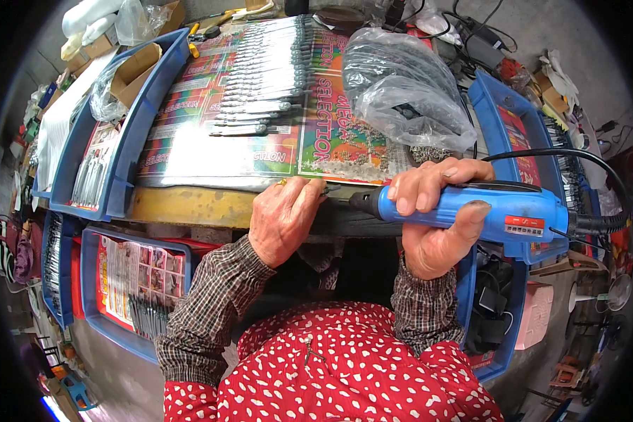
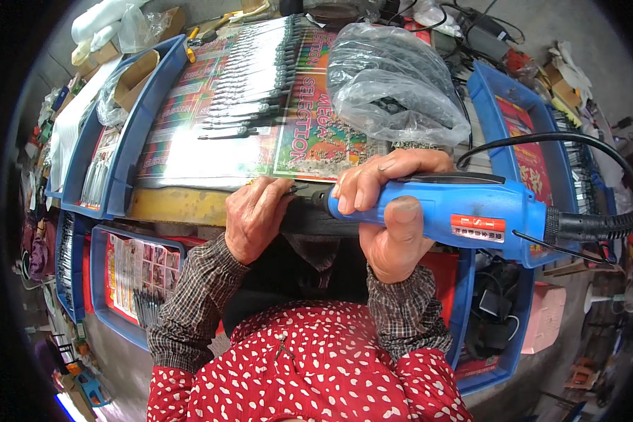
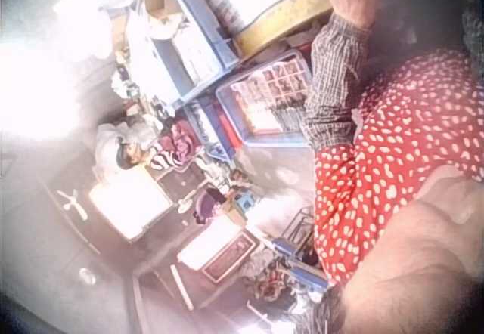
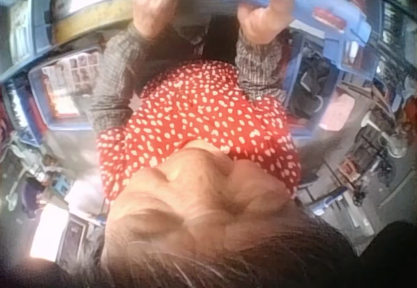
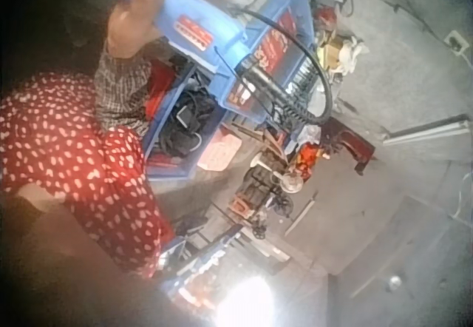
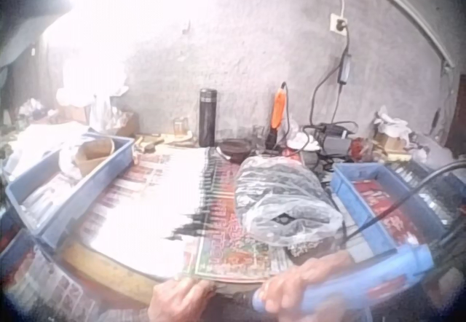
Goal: The person assembles small metal shafts and plastic components at a workbench using an electric screwdriver.
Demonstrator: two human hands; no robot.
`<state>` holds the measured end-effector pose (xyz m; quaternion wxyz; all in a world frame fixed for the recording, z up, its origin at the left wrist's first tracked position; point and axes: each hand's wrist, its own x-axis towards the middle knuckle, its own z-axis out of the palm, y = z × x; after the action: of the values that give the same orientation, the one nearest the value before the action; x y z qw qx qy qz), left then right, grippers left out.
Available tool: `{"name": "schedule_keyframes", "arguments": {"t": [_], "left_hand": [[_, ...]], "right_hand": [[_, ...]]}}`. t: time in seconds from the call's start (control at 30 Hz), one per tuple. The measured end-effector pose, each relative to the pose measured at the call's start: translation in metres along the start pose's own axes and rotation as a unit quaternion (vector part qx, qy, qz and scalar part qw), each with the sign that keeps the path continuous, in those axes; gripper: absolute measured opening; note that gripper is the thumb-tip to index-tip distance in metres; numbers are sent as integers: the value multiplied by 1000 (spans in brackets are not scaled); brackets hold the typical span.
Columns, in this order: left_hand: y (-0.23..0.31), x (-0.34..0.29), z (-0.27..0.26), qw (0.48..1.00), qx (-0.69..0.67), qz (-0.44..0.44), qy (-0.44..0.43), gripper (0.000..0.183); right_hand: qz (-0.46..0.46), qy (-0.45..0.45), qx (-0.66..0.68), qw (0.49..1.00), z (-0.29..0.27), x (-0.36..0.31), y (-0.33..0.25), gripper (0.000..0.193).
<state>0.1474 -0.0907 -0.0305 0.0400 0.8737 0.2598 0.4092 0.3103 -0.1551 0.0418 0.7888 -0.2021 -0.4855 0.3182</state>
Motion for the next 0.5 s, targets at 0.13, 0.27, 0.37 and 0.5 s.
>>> {"name": "schedule_keyframes", "arguments": {"t": [0.13,0.27,0.37,0.5], "left_hand": [[3,1,0,1000,-2,5,14,29],[3,0,2,1000,-1,4,13,28],[4,3,0,1000,2,-16,-1,25],[5,5,-2,999,8,-39,-33,23]], "right_hand": [[-7,2,-2,1000,-1,-1,-5,41],[-7,6,4,1000,-1,-3,-5,40],[-6,10,2,1000,-1,-3,-5,41],[-7,8,-6,1000,-2,-3,-5,41]]}}
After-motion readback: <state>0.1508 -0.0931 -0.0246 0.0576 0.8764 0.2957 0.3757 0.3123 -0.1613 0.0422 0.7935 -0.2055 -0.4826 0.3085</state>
